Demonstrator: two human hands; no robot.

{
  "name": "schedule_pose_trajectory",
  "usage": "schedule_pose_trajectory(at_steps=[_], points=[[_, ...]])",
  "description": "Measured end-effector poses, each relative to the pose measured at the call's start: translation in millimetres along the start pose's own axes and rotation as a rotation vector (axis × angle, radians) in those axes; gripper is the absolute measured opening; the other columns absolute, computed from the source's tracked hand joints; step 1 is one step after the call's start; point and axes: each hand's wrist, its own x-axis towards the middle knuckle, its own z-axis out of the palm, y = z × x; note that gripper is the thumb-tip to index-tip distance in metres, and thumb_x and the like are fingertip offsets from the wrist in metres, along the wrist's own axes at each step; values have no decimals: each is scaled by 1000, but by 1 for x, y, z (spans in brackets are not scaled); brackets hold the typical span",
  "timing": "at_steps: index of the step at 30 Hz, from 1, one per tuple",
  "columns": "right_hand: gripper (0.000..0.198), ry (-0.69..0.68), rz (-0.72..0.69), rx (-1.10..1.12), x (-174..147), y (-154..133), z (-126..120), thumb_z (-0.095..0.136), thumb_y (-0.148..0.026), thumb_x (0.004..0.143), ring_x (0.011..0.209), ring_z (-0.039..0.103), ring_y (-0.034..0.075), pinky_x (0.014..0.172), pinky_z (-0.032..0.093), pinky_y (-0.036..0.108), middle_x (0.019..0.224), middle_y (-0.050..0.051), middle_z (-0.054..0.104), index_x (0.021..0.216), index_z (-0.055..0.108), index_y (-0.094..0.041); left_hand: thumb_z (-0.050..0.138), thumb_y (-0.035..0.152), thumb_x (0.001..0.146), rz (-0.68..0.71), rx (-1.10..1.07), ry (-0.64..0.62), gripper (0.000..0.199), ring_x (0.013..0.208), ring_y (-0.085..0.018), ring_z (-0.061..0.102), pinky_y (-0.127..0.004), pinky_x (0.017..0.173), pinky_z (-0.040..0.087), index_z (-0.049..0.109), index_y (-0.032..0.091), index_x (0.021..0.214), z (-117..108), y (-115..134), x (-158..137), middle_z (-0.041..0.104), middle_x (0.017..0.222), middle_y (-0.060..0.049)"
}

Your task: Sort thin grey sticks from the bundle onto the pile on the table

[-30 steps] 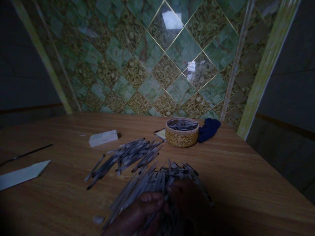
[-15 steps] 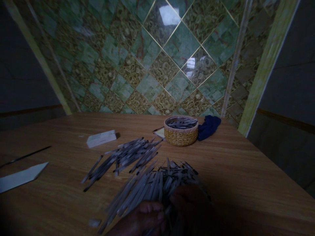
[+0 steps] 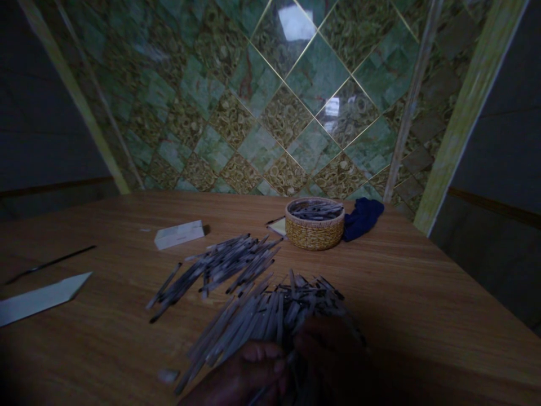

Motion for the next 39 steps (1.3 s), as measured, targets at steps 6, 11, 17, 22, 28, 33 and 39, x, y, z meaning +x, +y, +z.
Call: schedule_pose_trajectory(at_steps=[6,11,17,22,28,33,39], points=[[27,-112,15,286,0,9,0,60,-36,68,47,46,9,44,34,19,57,-6,50,89,53,-20,68,45,62,-40,-49,2,34,34,-5,37,-21,37,21,58,12,60,-3,-3,0,47,41,4],[25,-32,-31,101,1,9,2,51,-41,78,44,44,8,42,31,19,52,-5,48,68,53,-18,68,47,62,-69,-60,-12,36,32,-6,36,-20,35,21,57,13,60,-2,-2,3,46,39,4],[20,-112,23,198,1,2,0,56,-38,70,40,41,8,40,29,18,49,-5,48,67,52,-18,69,46,59,-73,-57,20,36,31,-5,37,-19,34,22,58,12,59,1,1,0,47,39,4],[33,-78,-10,291,2,7,3,62,-41,65,40,43,9,40,32,19,51,-7,51,89,51,-22,66,45,64,-66,-74,58,33,30,-4,34,-18,31,20,58,13,63,1,0,-4,47,40,5],[27,-54,22,147,0,-2,5,51,-42,71,37,39,8,38,29,19,44,-6,44,58,47,-19,64,45,66,-63,-70,27,33,24,-5,34,-17,28,19,57,13,63,6,3,-7,45,35,6],[20,-147,-12,325,2,1,0,58,-35,68,33,42,7,35,30,18,46,-6,53,74,51,-18,65,46,63,-76,-71,39,35,22,-5,35,-16,26,20,58,13,62,6,6,-5,46,35,5],[20,-127,-59,455,9,4,-7,62,-27,65,39,52,9,40,36,19,57,-4,63,78,51,-18,63,47,66,-54,-65,6,33,23,-6,33,-17,24,22,56,15,64,-3,5,-3,46,34,6]])
